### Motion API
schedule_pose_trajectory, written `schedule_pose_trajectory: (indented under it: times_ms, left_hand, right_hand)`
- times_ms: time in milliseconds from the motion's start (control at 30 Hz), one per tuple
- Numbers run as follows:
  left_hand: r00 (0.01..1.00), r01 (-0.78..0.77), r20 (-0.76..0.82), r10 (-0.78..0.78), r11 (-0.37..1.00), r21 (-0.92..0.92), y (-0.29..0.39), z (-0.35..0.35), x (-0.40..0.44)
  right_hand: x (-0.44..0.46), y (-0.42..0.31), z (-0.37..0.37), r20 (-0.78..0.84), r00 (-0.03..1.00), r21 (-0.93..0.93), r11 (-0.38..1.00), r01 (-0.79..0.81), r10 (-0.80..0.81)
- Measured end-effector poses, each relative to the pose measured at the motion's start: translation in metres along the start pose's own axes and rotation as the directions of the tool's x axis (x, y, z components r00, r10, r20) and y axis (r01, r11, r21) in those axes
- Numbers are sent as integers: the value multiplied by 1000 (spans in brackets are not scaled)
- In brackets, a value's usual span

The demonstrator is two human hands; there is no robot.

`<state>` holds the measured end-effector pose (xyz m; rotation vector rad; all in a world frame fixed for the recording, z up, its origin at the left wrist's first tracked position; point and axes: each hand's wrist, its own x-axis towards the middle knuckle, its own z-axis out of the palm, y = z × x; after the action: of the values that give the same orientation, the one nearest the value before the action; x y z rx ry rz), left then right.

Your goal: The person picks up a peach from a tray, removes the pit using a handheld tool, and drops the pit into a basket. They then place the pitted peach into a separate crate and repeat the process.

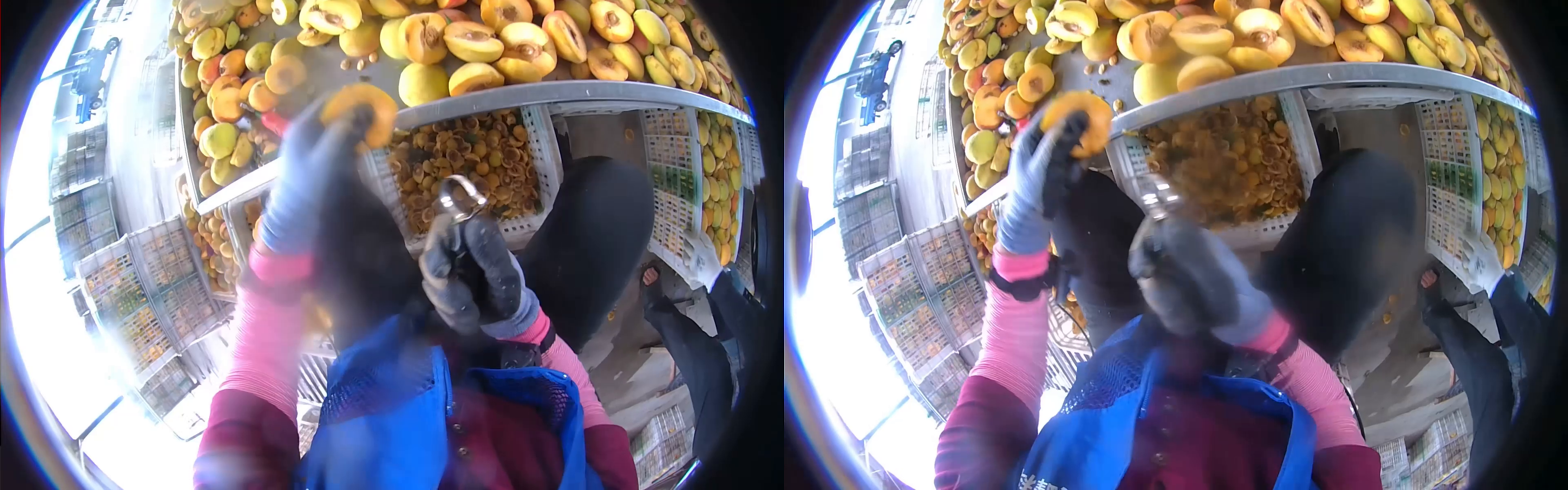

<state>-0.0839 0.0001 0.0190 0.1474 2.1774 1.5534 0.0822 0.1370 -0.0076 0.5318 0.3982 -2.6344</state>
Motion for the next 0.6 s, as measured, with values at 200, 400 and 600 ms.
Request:
schedule_pose_trajectory:
  times_ms: [200, 400, 600]
  left_hand:
    - [993, -74, -105, 58, 984, -160, -14, 42, -58]
    - [910, -372, -46, 412, 860, 349, -63, 49, -72]
    - [947, -158, -305, 103, 974, -163, -39, 73, -94]
  right_hand:
    - [22, 25, -31, -107, 850, -687, 656, 313, -517]
    - [7, 34, -11, -36, 894, -705, 645, 294, -447]
    - [-2, 39, -2, 183, 633, -919, 98, 382, -752]
